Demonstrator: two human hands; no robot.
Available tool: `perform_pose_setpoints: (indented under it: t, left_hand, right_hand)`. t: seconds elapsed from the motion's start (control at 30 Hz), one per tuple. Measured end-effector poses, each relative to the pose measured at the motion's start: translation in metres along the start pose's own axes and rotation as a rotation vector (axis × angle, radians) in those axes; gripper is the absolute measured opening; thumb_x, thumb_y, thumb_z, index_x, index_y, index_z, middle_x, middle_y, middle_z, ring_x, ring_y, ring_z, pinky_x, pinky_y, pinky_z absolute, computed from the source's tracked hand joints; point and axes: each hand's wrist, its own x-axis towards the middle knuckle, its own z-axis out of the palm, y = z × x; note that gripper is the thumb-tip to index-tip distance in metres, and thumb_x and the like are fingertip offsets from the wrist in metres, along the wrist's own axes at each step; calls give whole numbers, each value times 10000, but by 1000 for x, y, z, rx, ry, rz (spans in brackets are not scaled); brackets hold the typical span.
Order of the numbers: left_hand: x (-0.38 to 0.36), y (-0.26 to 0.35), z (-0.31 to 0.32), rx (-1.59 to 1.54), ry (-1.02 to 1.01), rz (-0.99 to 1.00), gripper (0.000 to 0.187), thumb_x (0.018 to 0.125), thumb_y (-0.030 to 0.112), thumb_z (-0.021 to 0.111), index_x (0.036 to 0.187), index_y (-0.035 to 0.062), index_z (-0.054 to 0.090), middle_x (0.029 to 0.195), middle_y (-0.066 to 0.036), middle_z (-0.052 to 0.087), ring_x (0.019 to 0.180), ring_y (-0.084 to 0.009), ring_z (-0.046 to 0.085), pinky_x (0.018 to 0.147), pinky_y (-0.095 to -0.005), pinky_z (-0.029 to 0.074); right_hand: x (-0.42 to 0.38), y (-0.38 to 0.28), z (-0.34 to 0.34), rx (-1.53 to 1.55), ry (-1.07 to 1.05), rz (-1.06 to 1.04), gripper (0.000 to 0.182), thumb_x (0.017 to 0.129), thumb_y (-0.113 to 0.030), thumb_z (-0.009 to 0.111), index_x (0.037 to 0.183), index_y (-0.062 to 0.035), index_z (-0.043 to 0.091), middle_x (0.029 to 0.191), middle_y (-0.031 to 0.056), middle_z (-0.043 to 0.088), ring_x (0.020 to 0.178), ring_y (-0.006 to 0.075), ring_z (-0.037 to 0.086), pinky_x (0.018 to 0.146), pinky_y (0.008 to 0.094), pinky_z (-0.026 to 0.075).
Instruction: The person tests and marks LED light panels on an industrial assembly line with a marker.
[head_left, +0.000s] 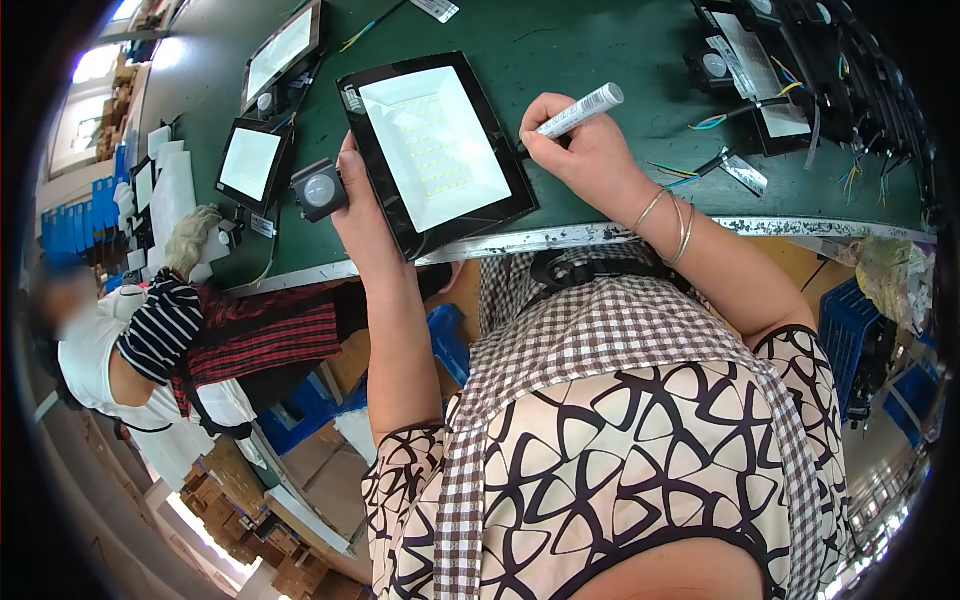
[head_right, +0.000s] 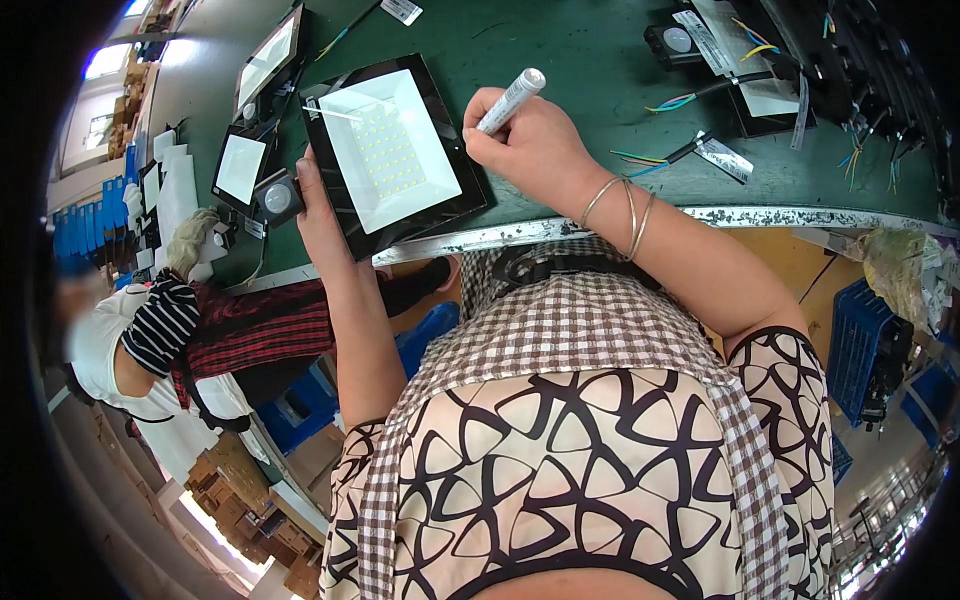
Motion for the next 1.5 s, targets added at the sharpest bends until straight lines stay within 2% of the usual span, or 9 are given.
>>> perform_pose_setpoints:
  t: [0.07,0.17,0.57,1.07,1.17,1.27,1.37,1.47,1.5]
  left_hand:
    - [3,-4,-4,19,9,12,483,977,319,464,1289,-50,468,1274,-132,522,1142,-196,520,960,-318,415]
    - [3,-8,-4,16,1,14,488,977,318,464,1291,-56,463,1285,-139,513,1156,-199,508,971,-319,403]
    - [6,-8,-4,40,22,15,482,966,358,470,1271,-14,496,1194,-111,574,1033,-180,592,863,-327,497]
    - [4,-4,-5,94,61,-17,508,946,389,503,1291,15,489,1199,-92,566,1048,-180,577,883,-322,477]
    - [5,-3,-4,51,52,-37,529,965,350,482,1297,-60,456,1280,-152,514,1151,-202,511,977,-324,402]
    - [4,0,-2,29,29,-58,522,964,349,483,1293,-56,463,1250,-142,538,1120,-192,533,955,-315,419]
    - [5,-6,-4,67,40,-38,528,945,401,500,1297,7,479,1199,-105,564,1040,-185,579,872,-328,483]
    - [9,-3,-10,-2,1,-82,498,964,345,483,1279,-40,483,1193,-120,572,1052,-174,566,902,-302,452]
    - [8,5,-10,-28,-27,-138,487,964,345,481,1269,-35,492,1180,-114,578,1037,-172,573,890,-303,459]
  right_hand:
    - [5,0,0,-11,14,-14,71,838,-106,581,810,-45,557,673,-45,470,607,32,408,528,210,338]
    - [13,3,1,-63,65,-48,156,804,-225,569,779,-71,566,586,41,520,542,174,504,547,317,408]
    - [44,5,1,-76,87,-64,163,815,-238,561,805,-76,579,599,40,522,553,171,508,559,313,414]
    - [85,6,3,-102,142,-85,186,810,-259,548,803,-76,580,609,43,534,574,181,518,577,323,419]
    - [93,5,2,-113,139,-91,129,843,-182,564,828,-54,565,653,-28,492,601,59,438,559,233,372]
    - [97,2,4,-202,105,-53,135,839,-192,569,834,-58,570,660,-25,497,606,61,445,565,234,377]
    - [96,6,3,-156,152,-69,118,849,-173,569,831,-56,572,673,-35,508,613,58,451,567,225,376]
    - [94,22,-4,0,263,-111,152,796,-231,570,812,-84,603,626,16,548,587,132,520,580,292,424]
    - [87,18,-10,78,255,-59,139,804,-204,576,817,-68,603,628,-3,535,592,92,500,571,263,411]
